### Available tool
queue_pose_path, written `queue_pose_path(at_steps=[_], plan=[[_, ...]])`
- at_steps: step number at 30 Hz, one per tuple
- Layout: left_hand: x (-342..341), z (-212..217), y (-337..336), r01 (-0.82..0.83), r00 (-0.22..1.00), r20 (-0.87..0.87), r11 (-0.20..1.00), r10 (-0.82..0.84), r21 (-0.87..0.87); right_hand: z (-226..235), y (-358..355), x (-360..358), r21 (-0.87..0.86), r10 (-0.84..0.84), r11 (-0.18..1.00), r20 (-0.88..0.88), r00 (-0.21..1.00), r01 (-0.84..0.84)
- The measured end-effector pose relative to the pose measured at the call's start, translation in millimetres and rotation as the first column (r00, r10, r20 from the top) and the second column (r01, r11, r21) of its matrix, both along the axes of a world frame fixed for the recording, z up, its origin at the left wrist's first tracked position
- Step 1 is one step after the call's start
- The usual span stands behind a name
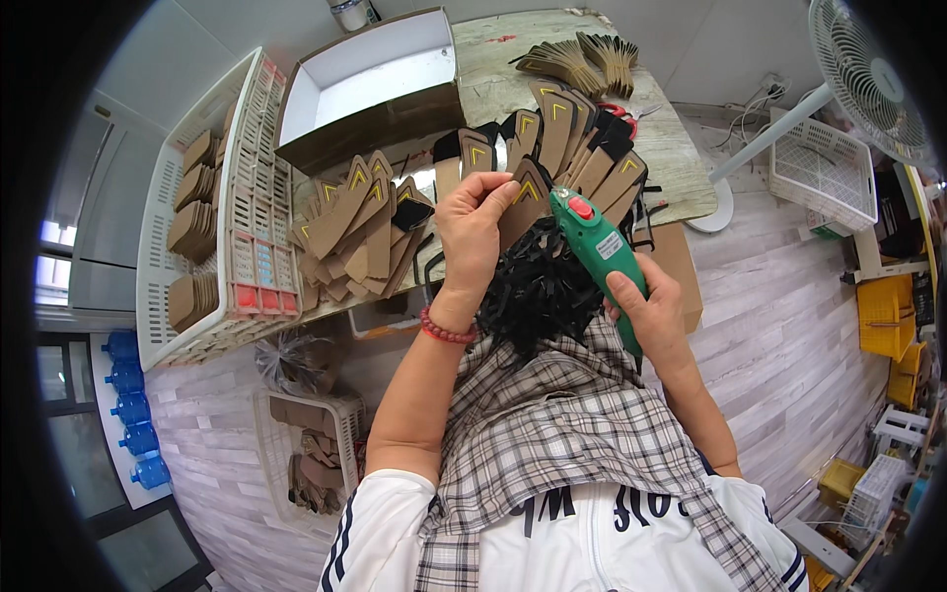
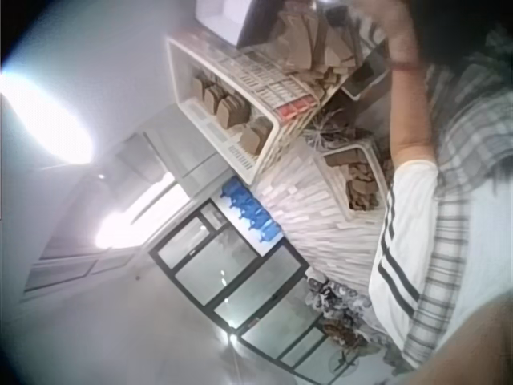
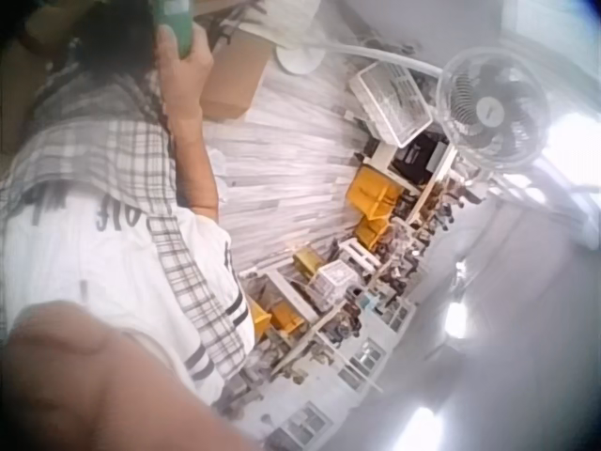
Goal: The person uses a hot glue gun to apply glue to small rectangular cardboard pieces and attaches them to black fabric strips. They handle each piece one at a time, applying glue and pressing it onto the fabric, then placing the finished items on the table.
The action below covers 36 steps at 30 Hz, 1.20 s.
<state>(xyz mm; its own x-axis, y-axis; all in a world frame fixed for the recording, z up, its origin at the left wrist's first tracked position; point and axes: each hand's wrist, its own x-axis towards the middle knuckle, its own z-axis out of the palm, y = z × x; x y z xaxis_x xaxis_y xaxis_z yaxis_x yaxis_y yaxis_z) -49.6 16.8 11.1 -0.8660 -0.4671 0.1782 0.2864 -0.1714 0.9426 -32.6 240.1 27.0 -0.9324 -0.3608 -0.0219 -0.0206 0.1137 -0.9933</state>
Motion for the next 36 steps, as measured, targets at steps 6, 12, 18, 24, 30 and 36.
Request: queue_pose_path(at_steps=[6,12,18,24,30,36], plan=[[6.2,8.5,-0.7,0.110,0.992,0.074,0.992,-0.105,-0.060,0.6,2.8,-3.2,-0.026,0.006,1.000,0.008,1.000,-0.006],[7.1,16.0,-10.2,0.183,0.977,0.148,0.965,-0.156,-0.190,3.6,7.3,-4.3,-0.019,0.020,1.000,0.019,1.000,-0.020],[4.0,36.2,-24.7,0.225,0.971,0.184,0.831,-0.150,-0.509,5.7,13.8,-4.8,0.024,0.020,1.000,-0.002,1.000,-0.020],[-5.7,56.3,-40.0,0.107,0.985,0.033,0.449,-0.169,-0.887,9.7,18.1,-5.9,0.070,0.051,0.996,-0.013,0.999,-0.050],[-5.5,65.3,-43.3,0.185,0.979,0.127,0.440,-0.157,-0.879,4.6,12.3,-6.8,0.064,0.069,0.996,-0.005,0.998,-0.069],[1.6,58.7,-94.6,0.189,0.971,0.240,0.627,-0.003,-0.756,-6.4,5.0,-9.1,-0.019,0.023,1.000,0.066,0.998,-0.022]])
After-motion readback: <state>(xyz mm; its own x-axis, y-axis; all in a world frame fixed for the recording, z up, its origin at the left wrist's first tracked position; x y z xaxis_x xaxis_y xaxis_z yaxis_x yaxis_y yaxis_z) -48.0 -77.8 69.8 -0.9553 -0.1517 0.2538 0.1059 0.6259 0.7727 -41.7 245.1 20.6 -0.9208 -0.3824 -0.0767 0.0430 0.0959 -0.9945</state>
